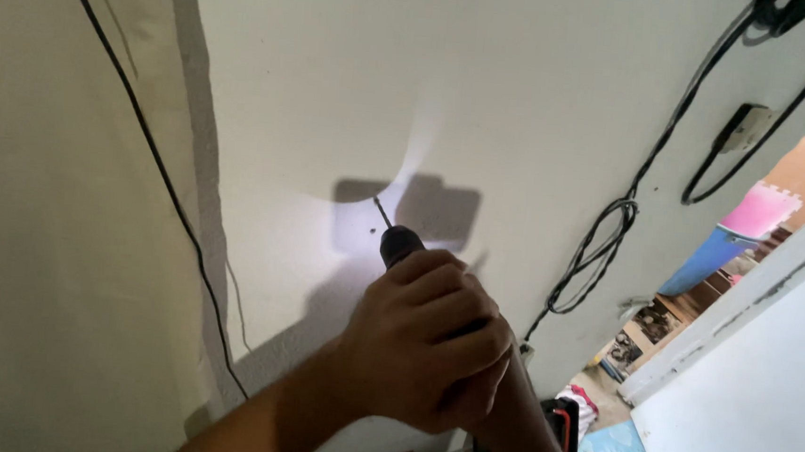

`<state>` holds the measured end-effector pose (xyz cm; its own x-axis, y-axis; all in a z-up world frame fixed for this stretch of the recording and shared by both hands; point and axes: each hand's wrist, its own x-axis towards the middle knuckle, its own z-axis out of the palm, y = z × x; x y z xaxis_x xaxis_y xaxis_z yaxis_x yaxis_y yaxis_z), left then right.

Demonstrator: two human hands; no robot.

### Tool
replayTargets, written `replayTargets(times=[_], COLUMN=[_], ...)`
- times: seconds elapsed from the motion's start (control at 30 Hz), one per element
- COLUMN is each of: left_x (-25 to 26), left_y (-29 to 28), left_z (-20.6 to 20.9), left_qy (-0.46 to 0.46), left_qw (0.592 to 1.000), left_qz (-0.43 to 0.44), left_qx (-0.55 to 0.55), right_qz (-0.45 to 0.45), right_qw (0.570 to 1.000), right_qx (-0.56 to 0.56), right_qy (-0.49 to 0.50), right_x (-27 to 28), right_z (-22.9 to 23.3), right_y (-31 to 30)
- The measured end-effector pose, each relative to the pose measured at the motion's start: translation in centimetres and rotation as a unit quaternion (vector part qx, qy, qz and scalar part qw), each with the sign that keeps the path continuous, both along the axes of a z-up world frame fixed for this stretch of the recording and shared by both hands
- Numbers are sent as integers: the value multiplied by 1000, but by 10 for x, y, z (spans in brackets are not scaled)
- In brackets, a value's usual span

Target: Installing a wooden shelf on a wall using a power drill, wall plugs, a hammer, and a screwdriver.

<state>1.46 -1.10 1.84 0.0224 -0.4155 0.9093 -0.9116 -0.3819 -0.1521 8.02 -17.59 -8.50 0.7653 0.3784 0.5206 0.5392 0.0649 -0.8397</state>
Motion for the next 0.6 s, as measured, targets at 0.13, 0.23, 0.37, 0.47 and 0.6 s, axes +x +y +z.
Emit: replayTargets(times=[0.13,0.23,0.37,0.47,0.6], left_x=[-16,-23,-17,-12,-8], left_y=[-6,-12,-9,-5,1], left_z=[17,11,8,9,1], left_qy=[-16,-75,-112,-134,-121], left_qw=[992,965,946,955,964], left_qz=[85,175,200,166,139], left_qx=[89,179,230,208,189], right_qz=[-101,-523,-830,-840,-834], right_qw=[970,807,471,461,465], right_qx=[-159,-184,-188,-167,-182], right_qy=[-156,-205,-232,-233,-233], right_x=[-15,-50,-77,-69,-53], right_z=[24,75,102,98,85], right_y=[0,89,136,136,128])
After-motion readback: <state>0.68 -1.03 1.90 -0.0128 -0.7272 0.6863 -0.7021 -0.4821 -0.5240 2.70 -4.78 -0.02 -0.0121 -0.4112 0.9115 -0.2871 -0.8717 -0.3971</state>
